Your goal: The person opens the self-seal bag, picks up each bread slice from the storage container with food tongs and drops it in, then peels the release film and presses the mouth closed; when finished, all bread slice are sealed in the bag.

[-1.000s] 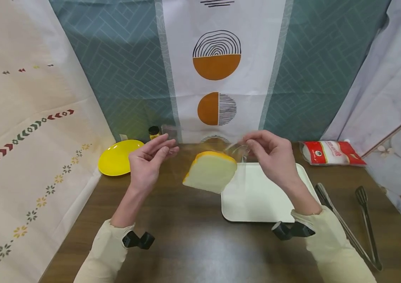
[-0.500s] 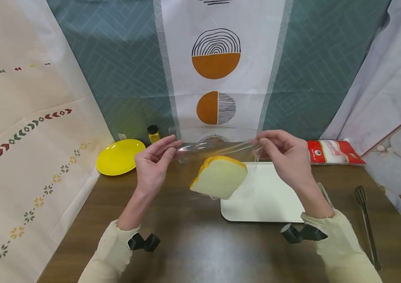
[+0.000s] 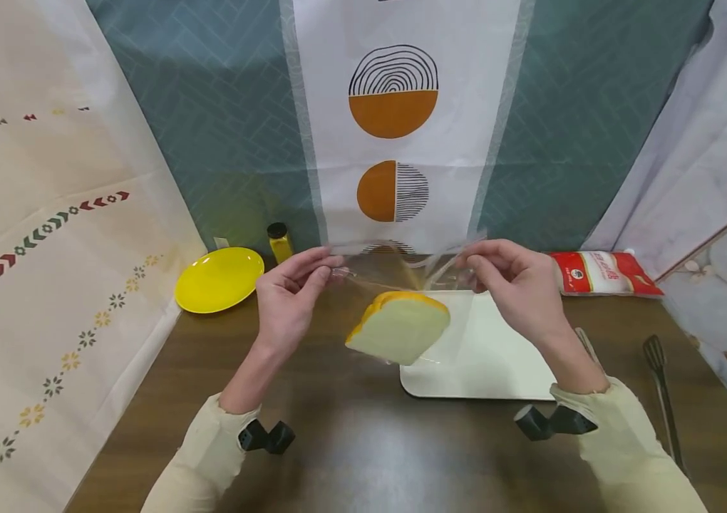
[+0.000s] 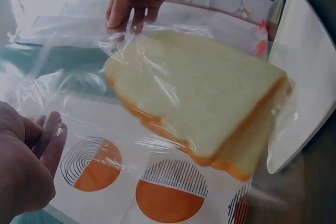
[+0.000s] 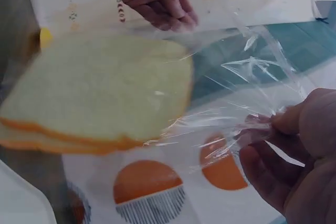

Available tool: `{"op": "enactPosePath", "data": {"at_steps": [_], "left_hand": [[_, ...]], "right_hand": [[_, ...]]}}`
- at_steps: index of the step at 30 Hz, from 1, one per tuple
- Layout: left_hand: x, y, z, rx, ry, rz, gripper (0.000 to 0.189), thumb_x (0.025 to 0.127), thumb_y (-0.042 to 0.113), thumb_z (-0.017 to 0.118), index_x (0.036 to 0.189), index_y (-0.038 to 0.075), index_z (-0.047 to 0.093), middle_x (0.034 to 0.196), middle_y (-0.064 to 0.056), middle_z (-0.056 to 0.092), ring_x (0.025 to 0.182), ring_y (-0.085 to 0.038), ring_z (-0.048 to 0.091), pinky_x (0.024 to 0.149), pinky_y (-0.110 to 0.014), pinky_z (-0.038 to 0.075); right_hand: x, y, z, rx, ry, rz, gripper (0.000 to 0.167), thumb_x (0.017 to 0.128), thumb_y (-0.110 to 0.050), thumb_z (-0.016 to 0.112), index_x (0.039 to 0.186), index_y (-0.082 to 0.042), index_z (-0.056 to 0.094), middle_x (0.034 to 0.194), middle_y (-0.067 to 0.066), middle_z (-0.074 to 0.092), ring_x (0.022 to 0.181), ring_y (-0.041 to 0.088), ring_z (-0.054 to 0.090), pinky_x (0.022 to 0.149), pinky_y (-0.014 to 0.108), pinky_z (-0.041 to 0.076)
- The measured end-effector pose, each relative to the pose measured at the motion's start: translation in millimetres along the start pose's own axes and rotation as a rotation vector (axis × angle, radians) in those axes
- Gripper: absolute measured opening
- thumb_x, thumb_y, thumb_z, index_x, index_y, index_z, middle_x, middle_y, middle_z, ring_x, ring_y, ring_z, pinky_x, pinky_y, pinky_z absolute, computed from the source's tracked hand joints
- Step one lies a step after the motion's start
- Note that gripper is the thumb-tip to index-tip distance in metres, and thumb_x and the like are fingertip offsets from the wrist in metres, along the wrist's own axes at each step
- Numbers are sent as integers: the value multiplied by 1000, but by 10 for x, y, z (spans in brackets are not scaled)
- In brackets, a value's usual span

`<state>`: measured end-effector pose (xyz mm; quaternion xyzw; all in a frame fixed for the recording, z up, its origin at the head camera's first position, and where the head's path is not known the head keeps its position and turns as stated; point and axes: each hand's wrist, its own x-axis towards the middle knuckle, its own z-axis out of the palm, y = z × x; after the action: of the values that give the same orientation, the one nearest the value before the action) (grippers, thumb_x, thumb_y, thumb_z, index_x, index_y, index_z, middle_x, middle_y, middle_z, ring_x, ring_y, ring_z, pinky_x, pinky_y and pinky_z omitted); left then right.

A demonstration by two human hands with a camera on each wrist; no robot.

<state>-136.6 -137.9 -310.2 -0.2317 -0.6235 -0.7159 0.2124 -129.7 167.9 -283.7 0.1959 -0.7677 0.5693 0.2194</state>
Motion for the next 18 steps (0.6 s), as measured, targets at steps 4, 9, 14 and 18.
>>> {"op": "enactPosePath", "data": {"at_steps": [4, 9, 14, 18], "left_hand": [[-3, -16, 4, 22, 4, -7, 29, 92, -12, 63, 121, -12, 64, 106, -18, 73, 92, -24, 73, 84, -37, 56], [-26, -35, 21, 26, -8, -16, 28, 93, -10, 64, 121, -10, 66, 107, -17, 73, 94, -25, 72, 85, -38, 55], [-38, -30, 25, 21, -22, -16, 27, 93, -7, 64, 121, -9, 66, 107, -17, 73, 94, -26, 72, 86, -39, 55], [-56, -17, 9, -8, -20, -41, 28, 94, -7, 64, 122, -8, 66, 107, -18, 73, 93, -27, 73, 87, -41, 54]], "right_hand": [[-21, 32, -13, -18, -9, 5, 17, 95, 0, 67, 110, 0, 72, 97, 5, 75, 72, 15, 69, 69, 22, 56], [-11, 47, -18, -47, 3, -11, 15, 94, -1, 68, 109, -1, 73, 97, 6, 75, 70, 14, 67, 68, 21, 56], [-15, 37, -39, -20, -2, -2, 15, 95, 0, 67, 108, 0, 72, 96, 4, 75, 71, 14, 68, 70, 22, 56], [-55, 48, -62, -12, -41, 32, 17, 95, -1, 67, 112, 0, 71, 100, 4, 75, 78, 13, 72, 71, 23, 57]]}}
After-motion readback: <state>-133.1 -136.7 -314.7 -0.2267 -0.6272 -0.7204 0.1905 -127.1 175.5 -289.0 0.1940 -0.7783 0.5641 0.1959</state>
